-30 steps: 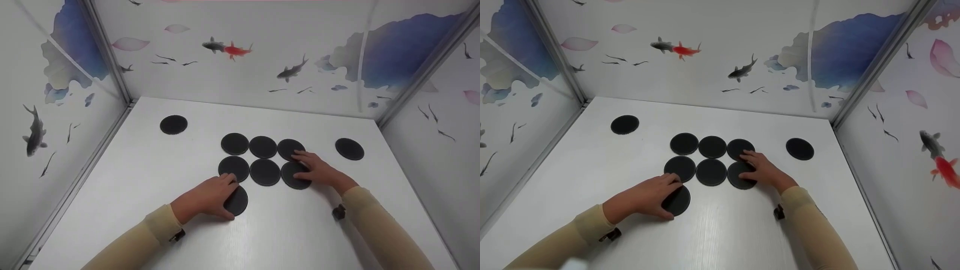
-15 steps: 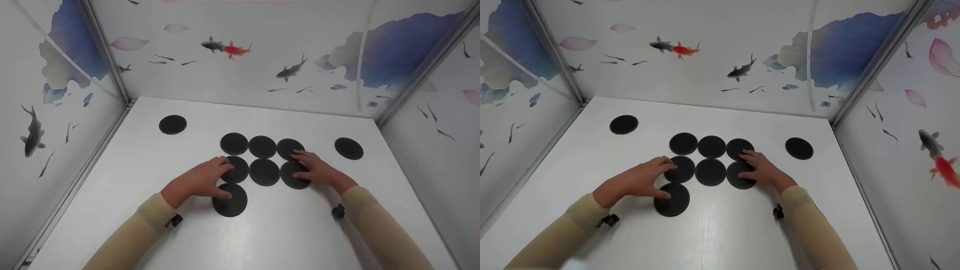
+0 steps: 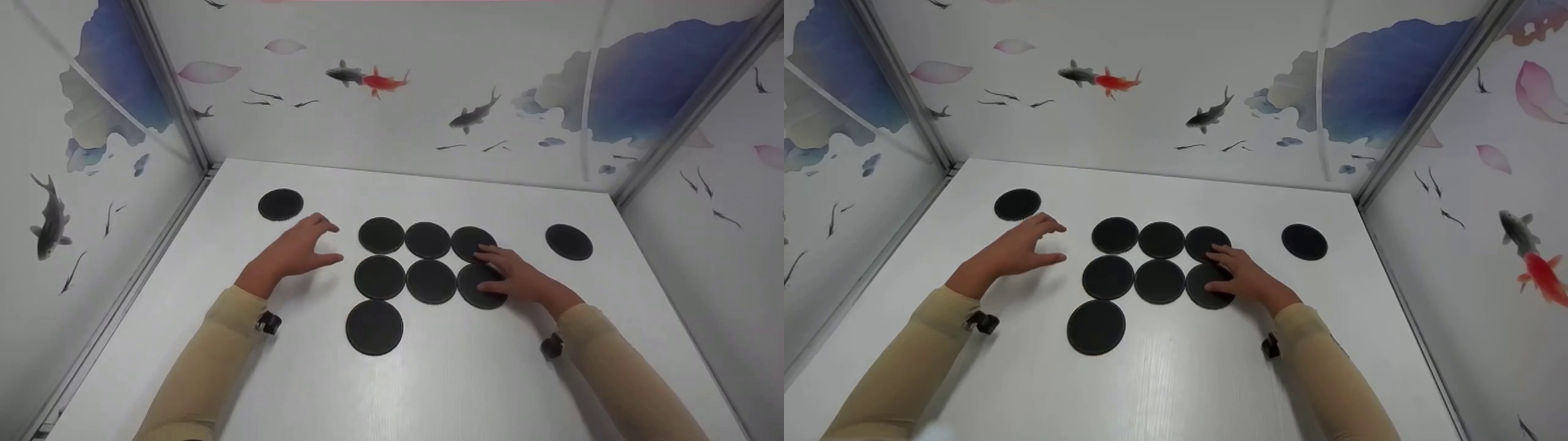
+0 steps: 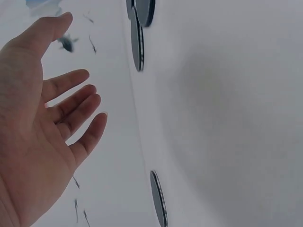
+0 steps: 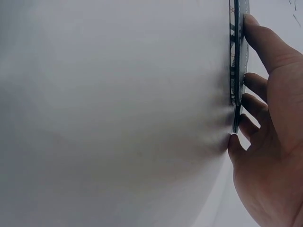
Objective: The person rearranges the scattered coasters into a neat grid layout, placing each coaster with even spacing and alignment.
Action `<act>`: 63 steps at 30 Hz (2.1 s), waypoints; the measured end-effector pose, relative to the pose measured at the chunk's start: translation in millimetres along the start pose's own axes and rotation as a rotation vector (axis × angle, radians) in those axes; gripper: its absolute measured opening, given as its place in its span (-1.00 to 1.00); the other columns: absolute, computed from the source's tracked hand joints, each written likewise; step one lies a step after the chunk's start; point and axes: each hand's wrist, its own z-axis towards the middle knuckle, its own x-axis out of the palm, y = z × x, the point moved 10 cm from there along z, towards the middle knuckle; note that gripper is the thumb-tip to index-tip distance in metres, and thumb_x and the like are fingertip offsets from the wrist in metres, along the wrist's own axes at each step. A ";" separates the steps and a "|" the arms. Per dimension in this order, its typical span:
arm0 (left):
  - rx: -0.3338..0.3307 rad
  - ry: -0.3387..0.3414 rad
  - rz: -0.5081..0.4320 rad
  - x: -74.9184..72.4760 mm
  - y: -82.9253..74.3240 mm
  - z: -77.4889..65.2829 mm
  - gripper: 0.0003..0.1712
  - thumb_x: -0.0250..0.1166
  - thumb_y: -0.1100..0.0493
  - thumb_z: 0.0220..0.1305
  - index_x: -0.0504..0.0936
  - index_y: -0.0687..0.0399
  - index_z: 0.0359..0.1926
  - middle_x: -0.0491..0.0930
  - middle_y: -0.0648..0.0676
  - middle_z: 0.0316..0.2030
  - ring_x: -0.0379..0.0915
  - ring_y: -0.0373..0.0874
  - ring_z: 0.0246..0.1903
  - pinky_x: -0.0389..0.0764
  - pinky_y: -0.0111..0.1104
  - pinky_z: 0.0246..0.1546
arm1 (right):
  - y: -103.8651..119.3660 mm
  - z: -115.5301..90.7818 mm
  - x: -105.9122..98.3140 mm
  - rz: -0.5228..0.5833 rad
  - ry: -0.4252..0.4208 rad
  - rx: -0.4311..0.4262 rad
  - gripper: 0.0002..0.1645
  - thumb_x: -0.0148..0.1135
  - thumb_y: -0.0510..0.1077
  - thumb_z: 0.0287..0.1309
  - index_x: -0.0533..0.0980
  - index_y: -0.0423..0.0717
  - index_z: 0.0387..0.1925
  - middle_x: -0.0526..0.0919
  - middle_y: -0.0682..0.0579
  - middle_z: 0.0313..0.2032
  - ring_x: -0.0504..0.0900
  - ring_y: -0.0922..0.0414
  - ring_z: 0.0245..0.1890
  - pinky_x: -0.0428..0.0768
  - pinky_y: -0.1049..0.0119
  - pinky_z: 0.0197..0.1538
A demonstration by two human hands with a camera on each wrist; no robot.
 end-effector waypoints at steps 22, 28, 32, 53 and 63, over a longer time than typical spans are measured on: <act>-0.460 -0.295 -0.002 -41.2 164.1 32.7 -0.04 0.39 -0.12 0.49 0.27 0.41 0.61 0.18 0.50 0.55 0.17 0.44 0.53 0.25 0.28 0.54 | 4.3 -2.8 -10.7 -0.001 -0.028 -0.016 -0.02 0.55 0.19 0.39 0.38 -0.07 0.66 0.14 -0.15 0.72 0.06 -0.28 0.69 0.12 -0.35 0.63; -0.525 -0.253 -0.012 -32.2 185.7 25.2 0.22 0.39 -0.31 0.41 0.14 0.53 0.63 0.15 0.58 0.54 0.09 0.48 0.54 0.17 0.32 0.55 | 3.7 -3.2 -3.0 0.004 -0.002 -0.007 0.01 0.54 0.23 0.39 0.36 -0.05 0.67 0.12 -0.15 0.73 0.04 -0.27 0.70 0.11 -0.32 0.65; -0.528 -0.235 -0.033 -38.2 167.5 20.7 0.34 0.40 -0.37 0.39 0.00 0.56 0.67 0.08 0.63 0.57 0.01 0.52 0.58 0.08 0.31 0.59 | 4.2 -2.5 -3.4 0.003 -0.007 -0.002 0.00 0.54 0.19 0.40 0.36 -0.06 0.67 0.12 -0.14 0.73 0.04 -0.26 0.70 0.11 -0.32 0.65; -0.533 -0.226 0.021 -48.0 137.3 13.7 0.28 0.39 -0.30 0.39 0.09 0.70 0.58 0.16 0.68 0.49 0.09 0.52 0.52 0.19 0.27 0.56 | -2.2 -1.2 1.4 0.008 0.014 0.026 0.03 0.54 0.23 0.39 0.34 -0.04 0.68 0.10 -0.14 0.73 0.02 -0.26 0.71 0.10 -0.31 0.65; -0.519 -0.248 -0.003 -50.1 124.3 10.3 0.18 0.43 -0.19 0.38 0.19 0.77 0.50 0.14 0.70 0.45 0.09 0.58 0.49 0.22 0.28 0.55 | -1.5 -2.3 1.0 0.016 0.011 0.025 0.03 0.55 0.21 0.37 0.34 -0.03 0.69 0.11 -0.11 0.74 0.03 -0.24 0.71 0.11 -0.32 0.65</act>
